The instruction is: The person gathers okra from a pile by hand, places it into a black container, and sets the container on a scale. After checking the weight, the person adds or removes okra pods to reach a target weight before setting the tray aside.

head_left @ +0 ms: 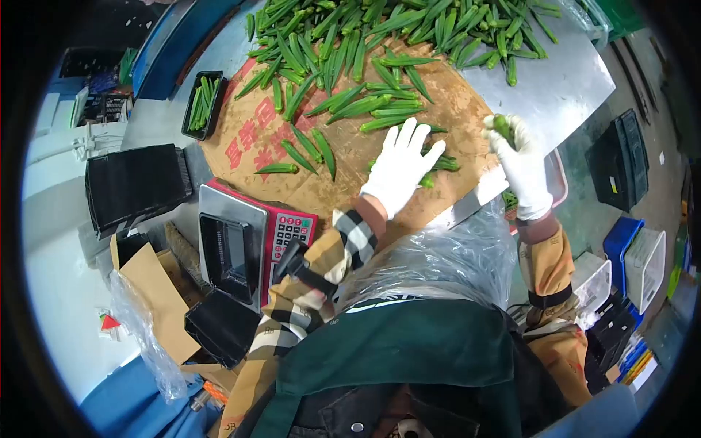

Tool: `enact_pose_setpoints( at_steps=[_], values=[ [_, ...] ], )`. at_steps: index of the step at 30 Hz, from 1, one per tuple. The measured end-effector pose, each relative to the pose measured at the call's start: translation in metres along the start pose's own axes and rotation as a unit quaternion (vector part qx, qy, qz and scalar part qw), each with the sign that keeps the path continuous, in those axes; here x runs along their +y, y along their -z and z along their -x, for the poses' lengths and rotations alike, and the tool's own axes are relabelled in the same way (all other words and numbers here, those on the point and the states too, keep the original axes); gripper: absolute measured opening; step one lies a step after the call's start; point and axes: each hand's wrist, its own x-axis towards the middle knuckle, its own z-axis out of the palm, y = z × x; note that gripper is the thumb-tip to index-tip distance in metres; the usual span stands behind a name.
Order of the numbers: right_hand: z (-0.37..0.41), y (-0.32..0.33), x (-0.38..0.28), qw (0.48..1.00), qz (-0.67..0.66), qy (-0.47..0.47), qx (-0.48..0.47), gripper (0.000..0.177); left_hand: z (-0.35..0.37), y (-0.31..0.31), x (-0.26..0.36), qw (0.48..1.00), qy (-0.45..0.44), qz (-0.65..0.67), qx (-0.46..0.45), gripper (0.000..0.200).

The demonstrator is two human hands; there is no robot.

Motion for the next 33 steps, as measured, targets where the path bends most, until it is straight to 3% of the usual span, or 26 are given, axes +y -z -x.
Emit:
enact_pose_setpoints(
  at_steps=[1, 6, 11, 14, 17, 20, 21, 24, 25, 26, 27, 28, 29, 30, 32, 33],
  values=[
    [0.0, -0.003, 0.006, 0.999, 0.044, -0.007, -0.013, 0.024, -0.001, 0.0, -0.007, 1.0, -0.014, 0.0, -0.01, 0.071],
    [-0.001, -0.019, 0.02, 0.999, -0.012, -0.03, -0.01, 0.025, -0.019, 0.002, -0.025, 0.996, -0.038, 0.024, -0.071, 0.074],
    [-0.029, -0.03, 0.015, 1.0, -0.024, -0.013, -0.011, 0.026, -0.038, -0.008, -0.025, 0.997, 0.02, 0.008, -0.068, 0.059],
    [-0.068, -0.044, 0.02, 0.991, 0.107, 0.085, 0.008, 0.029, -0.049, -0.017, -0.016, 0.994, 0.041, -0.069, -0.077, 0.046],
    [-0.111, -0.07, 0.026, 0.963, 0.214, 0.162, 0.013, 0.035, -0.051, -0.019, -0.013, 0.995, 0.055, -0.048, -0.071, 0.017],
    [-0.146, -0.094, 0.03, 0.917, 0.328, 0.226, -0.004, 0.038, -0.039, -0.018, -0.013, 0.995, 0.066, 0.026, -0.065, 0.01],
    [-0.153, -0.101, 0.025, 0.909, 0.362, 0.204, -0.039, 0.04, -0.033, -0.02, -0.012, 0.995, 0.075, 0.044, -0.051, 0.007],
    [-0.173, -0.114, 0.039, 0.878, 0.422, 0.217, -0.066, 0.044, -0.021, -0.003, -0.016, 0.986, 0.111, 0.115, -0.036, 0.019],
    [-0.18, -0.115, 0.045, 0.856, 0.465, 0.214, -0.076, 0.044, -0.011, 0.003, -0.017, 0.969, 0.15, 0.183, 0.069, 0.038],
    [-0.186, -0.113, 0.045, 0.856, 0.474, 0.19, -0.08, 0.044, -0.001, 0.015, -0.019, 0.957, 0.183, 0.192, 0.12, 0.043],
    [-0.19, -0.108, 0.045, 0.856, 0.483, 0.163, -0.083, 0.044, 0.007, 0.025, -0.021, 0.885, 0.282, 0.338, 0.149, 0.04],
    [-0.192, -0.102, 0.047, 0.855, 0.493, 0.136, -0.088, 0.044, 0.015, 0.035, -0.024, 0.78, 0.373, 0.472, 0.172, 0.037],
    [-0.195, -0.096, 0.05, 0.867, 0.476, 0.135, -0.062, 0.046, 0.024, 0.048, -0.033, 0.718, 0.409, 0.531, 0.185, 0.039],
    [-0.195, -0.095, 0.04, 0.893, 0.442, 0.07, -0.053, 0.049, 0.037, 0.06, -0.044, 0.65, 0.444, 0.585, 0.197, 0.04],
    [-0.193, -0.096, 0.041, 0.899, 0.434, 0.055, -0.029, 0.049, 0.061, 0.071, -0.063, 0.406, 0.442, 0.774, 0.201, 0.047],
    [-0.19, -0.101, 0.045, 0.884, 0.462, 0.055, -0.043, 0.049, 0.073, 0.06, -0.067, 0.304, 0.395, 0.837, 0.226, 0.057]
  ],
)
